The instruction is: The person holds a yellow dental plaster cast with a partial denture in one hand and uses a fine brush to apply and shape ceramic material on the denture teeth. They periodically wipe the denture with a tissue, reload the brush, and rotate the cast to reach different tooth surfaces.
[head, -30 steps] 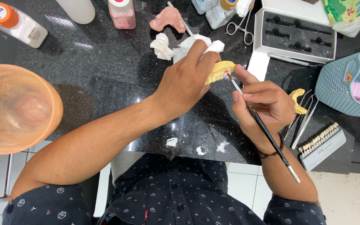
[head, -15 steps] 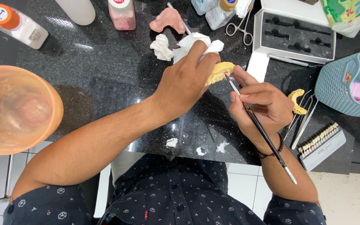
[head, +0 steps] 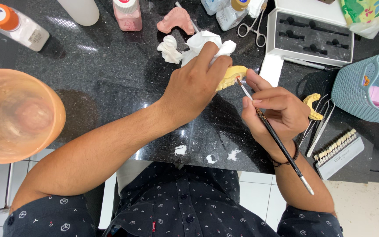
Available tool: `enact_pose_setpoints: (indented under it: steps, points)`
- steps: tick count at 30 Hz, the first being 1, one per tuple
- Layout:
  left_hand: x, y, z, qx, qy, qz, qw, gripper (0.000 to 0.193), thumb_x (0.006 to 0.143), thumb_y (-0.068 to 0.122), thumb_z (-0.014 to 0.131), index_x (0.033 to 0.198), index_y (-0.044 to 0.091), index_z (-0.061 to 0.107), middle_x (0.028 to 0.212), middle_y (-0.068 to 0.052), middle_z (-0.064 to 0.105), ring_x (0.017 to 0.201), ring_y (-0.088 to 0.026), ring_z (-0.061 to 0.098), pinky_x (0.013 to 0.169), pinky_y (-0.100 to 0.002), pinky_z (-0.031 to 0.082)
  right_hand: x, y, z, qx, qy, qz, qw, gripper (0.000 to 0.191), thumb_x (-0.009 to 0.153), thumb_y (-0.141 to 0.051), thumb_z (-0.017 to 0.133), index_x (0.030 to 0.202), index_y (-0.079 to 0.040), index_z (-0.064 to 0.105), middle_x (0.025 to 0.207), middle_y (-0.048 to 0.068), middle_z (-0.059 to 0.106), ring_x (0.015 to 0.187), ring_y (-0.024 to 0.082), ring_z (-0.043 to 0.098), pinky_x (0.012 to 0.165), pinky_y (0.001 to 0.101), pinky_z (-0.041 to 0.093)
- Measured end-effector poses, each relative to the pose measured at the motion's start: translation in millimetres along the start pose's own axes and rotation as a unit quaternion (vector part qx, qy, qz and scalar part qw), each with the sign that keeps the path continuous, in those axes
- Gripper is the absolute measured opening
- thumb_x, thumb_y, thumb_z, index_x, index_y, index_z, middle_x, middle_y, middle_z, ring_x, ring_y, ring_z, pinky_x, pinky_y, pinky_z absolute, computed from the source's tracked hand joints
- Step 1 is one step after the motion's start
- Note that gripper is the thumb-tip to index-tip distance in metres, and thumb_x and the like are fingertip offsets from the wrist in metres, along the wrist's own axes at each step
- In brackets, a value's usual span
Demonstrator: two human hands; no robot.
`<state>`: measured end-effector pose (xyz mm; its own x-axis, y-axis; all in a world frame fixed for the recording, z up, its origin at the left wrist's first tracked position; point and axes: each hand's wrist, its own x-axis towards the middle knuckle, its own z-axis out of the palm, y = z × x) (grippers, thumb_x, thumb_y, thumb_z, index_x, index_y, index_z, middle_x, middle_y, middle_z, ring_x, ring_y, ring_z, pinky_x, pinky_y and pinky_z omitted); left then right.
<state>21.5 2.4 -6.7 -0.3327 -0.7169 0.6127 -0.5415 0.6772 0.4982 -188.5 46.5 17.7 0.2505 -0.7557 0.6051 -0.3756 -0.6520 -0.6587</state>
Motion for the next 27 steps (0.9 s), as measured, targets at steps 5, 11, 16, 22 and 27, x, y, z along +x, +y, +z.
enact_pose_setpoints:
  steps: [5, 11, 16, 22, 27]
  points:
    - [0.5, -1.0, 0.3, 0.003, -0.002, 0.0, 1.0, 0.035, 0.092, 0.001, 0.073, 0.121, 0.003, 0.054, 0.115, -0.011, 0.05, 0.089, -0.025, 0.072, 0.061, -0.035, 0.059, 0.4, 0.8, 0.2, -0.004, 0.0, -0.009, 1.0, 0.02, 0.094, 0.012, 0.077, 0.096, 0.004, 0.058, 0.097, 0.022, 0.072, 0.112, 0.036, 0.074, 0.106, 0.0426, 0.061]
    - [0.8, -0.5, -0.3, 0.002, -0.002, -0.001, 1.0, 0.036, 0.091, 0.001, 0.074, 0.121, 0.003, 0.054, 0.115, -0.011, 0.05, 0.089, -0.025, 0.072, 0.06, -0.035, 0.059, 0.6, -0.5, -0.4, -0.013, -0.005, -0.007, 1.0, 0.021, 0.093, 0.012, 0.078, 0.095, 0.003, 0.058, 0.097, 0.022, 0.072, 0.114, 0.037, 0.073, 0.103, 0.0418, 0.062]
    - [0.5, -0.5, 0.0, -0.021, -0.008, 0.0, 1.0, 0.04, 0.088, 0.002, 0.075, 0.121, 0.003, 0.053, 0.116, -0.012, 0.05, 0.091, -0.026, 0.072, 0.062, -0.034, 0.06, -0.8, -0.5, -0.4, 0.02, 0.01, 0.007, 1.0, 0.02, 0.096, 0.013, 0.075, 0.099, 0.004, 0.057, 0.099, 0.021, 0.071, 0.115, 0.037, 0.073, 0.105, 0.0421, 0.062]
    - [-0.2, -0.7, 0.1, -0.009, -0.006, -0.004, 1.0, 0.038, 0.09, 0.001, 0.075, 0.122, 0.004, 0.054, 0.116, -0.011, 0.05, 0.091, -0.025, 0.072, 0.062, -0.035, 0.059, -2.0, 0.6, 0.5, 0.041, 0.0, 0.019, 0.999, 0.018, 0.097, 0.015, 0.072, 0.1, 0.006, 0.057, 0.103, 0.022, 0.069, 0.124, 0.04, 0.067, 0.104, 0.0428, 0.064]
    - [-0.1, -0.8, 0.1, -0.005, -0.012, -0.009, 1.0, 0.037, 0.09, 0.001, 0.074, 0.121, 0.004, 0.054, 0.115, -0.011, 0.05, 0.09, -0.026, 0.072, 0.061, -0.036, 0.059, -1.6, -0.4, 0.5, 0.051, 0.004, 0.023, 0.998, 0.017, 0.098, 0.014, 0.072, 0.1, 0.006, 0.056, 0.102, 0.021, 0.069, 0.124, 0.04, 0.068, 0.104, 0.0422, 0.064]
